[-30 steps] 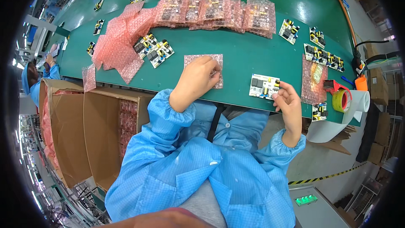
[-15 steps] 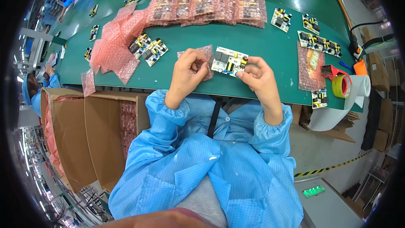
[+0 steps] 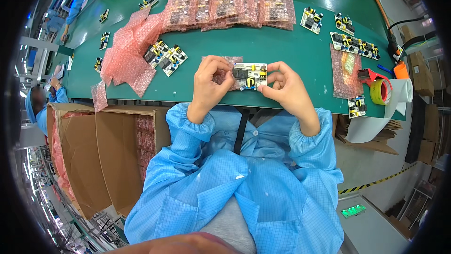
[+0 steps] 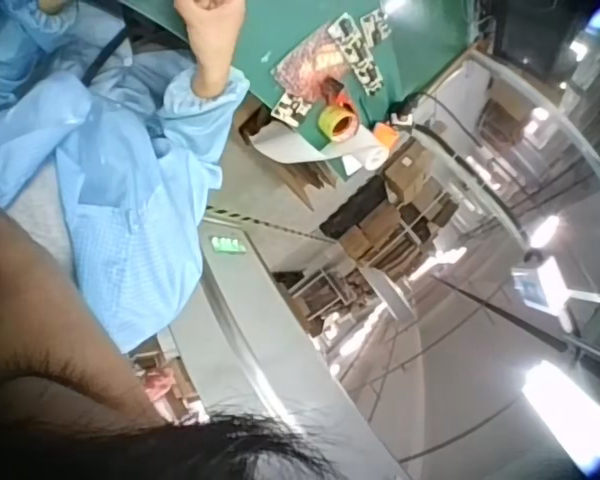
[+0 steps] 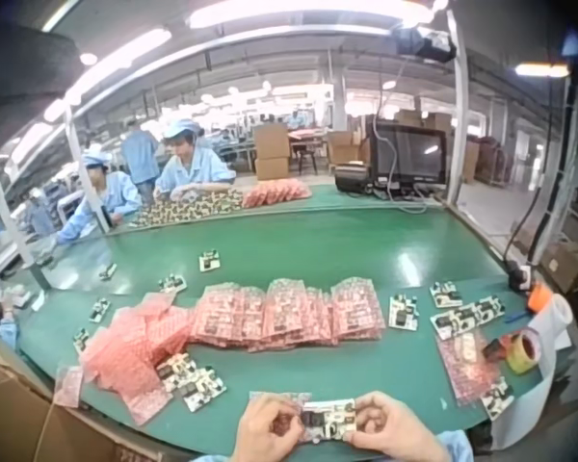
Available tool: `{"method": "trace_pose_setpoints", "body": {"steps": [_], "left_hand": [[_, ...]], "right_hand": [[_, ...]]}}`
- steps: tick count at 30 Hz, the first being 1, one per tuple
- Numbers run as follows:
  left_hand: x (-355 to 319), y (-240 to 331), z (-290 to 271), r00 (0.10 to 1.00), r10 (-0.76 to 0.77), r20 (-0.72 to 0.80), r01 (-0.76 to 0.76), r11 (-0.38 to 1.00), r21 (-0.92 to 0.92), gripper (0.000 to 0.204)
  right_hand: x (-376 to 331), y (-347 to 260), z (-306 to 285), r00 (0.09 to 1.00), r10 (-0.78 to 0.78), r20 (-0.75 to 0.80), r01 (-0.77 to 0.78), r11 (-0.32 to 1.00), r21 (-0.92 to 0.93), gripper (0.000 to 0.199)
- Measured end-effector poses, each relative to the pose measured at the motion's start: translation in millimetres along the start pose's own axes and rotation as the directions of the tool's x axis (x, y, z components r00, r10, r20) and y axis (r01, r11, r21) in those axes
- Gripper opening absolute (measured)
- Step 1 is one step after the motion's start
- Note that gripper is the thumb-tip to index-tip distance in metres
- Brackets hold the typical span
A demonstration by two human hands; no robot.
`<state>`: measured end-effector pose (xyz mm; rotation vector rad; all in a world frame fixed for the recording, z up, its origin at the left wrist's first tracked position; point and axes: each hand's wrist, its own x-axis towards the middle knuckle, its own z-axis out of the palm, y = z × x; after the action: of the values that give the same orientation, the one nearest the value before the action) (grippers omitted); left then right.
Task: Wrapping small green circuit boards in pink bubble wrap pouches and organizing them on the workbench.
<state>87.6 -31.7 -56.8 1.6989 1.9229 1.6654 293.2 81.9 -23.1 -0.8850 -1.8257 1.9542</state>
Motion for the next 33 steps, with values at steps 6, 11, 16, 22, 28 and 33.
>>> {"method": "trace_pose_setpoints", "body": {"steps": [6,11,16,22,28,33], "left_hand": [[-0.3,2.2,2.1,0.995,0.099,-0.031,-0.098,0.995,0.03,0.017],[0.1,2.2,2.7,0.993,0.09,-0.072,-0.087,0.995,0.037,0.017],[-0.2,12.6,5.8,0.996,0.084,-0.039,-0.084,0.996,0.009,0.016],[4.7,12.3,-3.4,0.998,0.065,-0.002,-0.064,0.992,0.108,0.015],[13.8,19.8,-8.8,0.989,0.147,0.006,-0.146,0.97,0.194,0.015],[12.9,26.8,-5.9,0.985,0.167,0.029,-0.17,0.962,0.215,0.015]], "right_hand": [[9.2,-13.6,0.0,0.983,0.181,-0.021,-0.179,0.982,0.057,0.038],[10.0,-6.4,-3.9,0.988,0.152,-0.011,-0.151,0.986,0.065,0.037],[16.6,-3.2,4.9,0.986,0.145,-0.079,-0.14,0.988,0.063,0.037],[17.5,0.5,7.3,0.986,0.165,-0.02,-0.161,0.977,0.138,0.04],[16.7,-6.8,11.7,0.992,0.127,-0.011,-0.125,0.986,0.113,0.044],[18.7,-7.8,14.7,0.995,0.095,0.017,-0.096,0.99,0.103,0.049]]}}
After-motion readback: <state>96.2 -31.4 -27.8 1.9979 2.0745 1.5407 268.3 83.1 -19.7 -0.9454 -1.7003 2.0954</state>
